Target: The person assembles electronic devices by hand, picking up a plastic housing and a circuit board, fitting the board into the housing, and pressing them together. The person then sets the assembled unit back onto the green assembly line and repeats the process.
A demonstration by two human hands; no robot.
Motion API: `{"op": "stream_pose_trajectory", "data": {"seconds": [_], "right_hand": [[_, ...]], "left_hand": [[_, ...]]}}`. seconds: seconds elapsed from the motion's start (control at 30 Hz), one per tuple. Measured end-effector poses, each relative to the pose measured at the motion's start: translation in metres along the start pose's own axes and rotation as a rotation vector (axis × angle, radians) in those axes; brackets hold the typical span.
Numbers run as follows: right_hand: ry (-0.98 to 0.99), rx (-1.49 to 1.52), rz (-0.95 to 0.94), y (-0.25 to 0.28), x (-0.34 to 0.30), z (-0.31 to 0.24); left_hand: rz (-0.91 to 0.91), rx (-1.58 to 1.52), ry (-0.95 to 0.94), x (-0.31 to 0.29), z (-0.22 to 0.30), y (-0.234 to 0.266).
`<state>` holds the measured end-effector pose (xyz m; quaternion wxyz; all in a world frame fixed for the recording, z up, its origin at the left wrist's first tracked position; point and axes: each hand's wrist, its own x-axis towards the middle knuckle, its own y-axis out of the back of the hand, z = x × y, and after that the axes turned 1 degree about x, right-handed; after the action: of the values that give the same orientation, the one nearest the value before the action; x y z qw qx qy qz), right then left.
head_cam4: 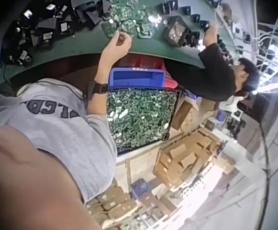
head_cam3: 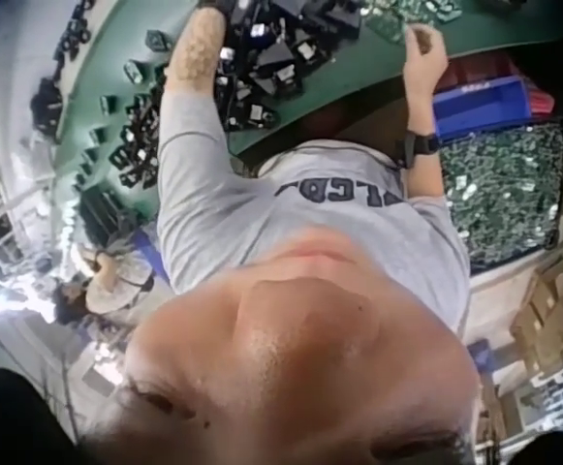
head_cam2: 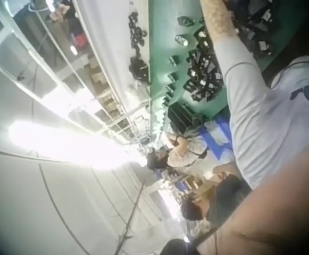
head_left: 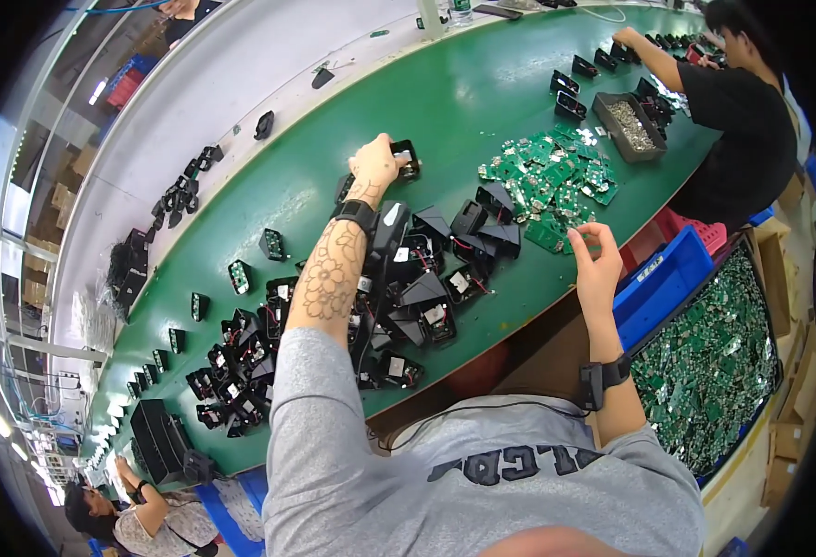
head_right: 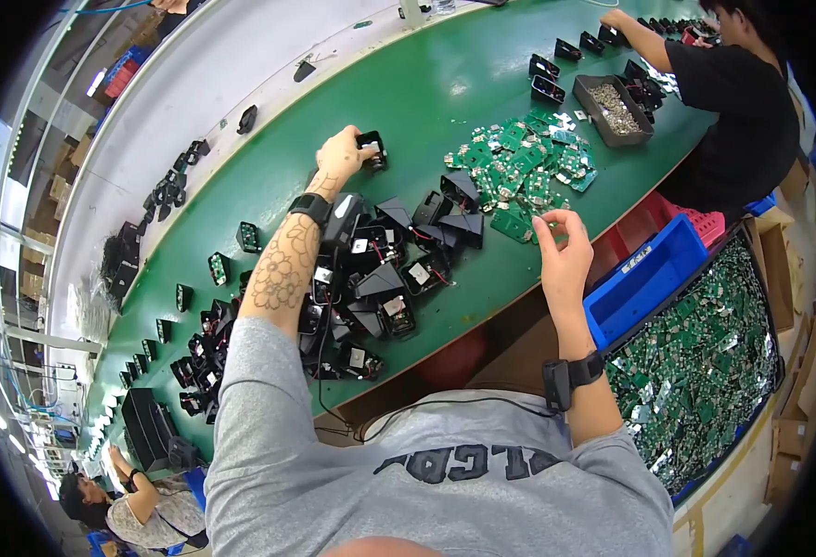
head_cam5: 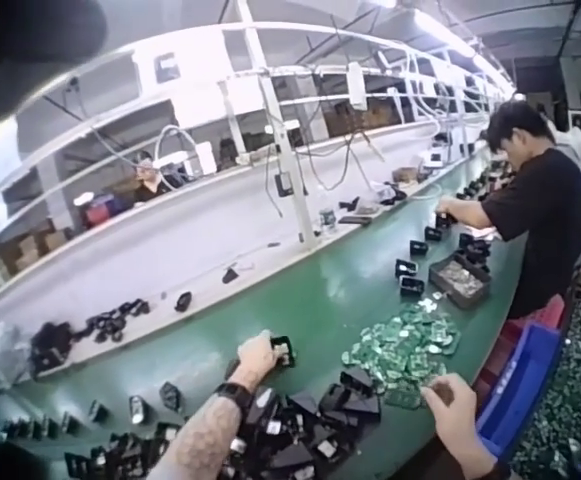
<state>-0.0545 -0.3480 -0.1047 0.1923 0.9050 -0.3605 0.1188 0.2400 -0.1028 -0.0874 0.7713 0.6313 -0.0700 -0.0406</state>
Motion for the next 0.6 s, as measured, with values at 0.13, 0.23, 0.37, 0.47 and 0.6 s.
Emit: {"op": "stream_pose_trajectory", "data": {"seconds": [0.13,0.23,0.37,0.47,0.6], "right_hand": [[-0.627,0.816,-0.219,0.010,-0.015,-0.006],[-0.809,0.968,-0.216,0.009,-0.033,-0.021],[-0.861,1.068,-0.377,0.007,-0.054,-0.031],[-0.900,1.130,-0.465,0.005,-0.064,-0.041],[-0.911,1.152,-0.612,0.002,-0.072,-0.051]], "left_hand": [[0.037,-0.546,-0.291,-0.017,-0.001,0.004],[-0.298,-1.124,-0.128,-0.089,0.043,0.069],[-0.447,-1.353,-0.046,-0.218,0.056,0.103],[-0.423,-1.428,-0.049,-0.269,0.046,0.080],[-0.248,-1.316,0.020,-0.288,0.055,0.062]]}}
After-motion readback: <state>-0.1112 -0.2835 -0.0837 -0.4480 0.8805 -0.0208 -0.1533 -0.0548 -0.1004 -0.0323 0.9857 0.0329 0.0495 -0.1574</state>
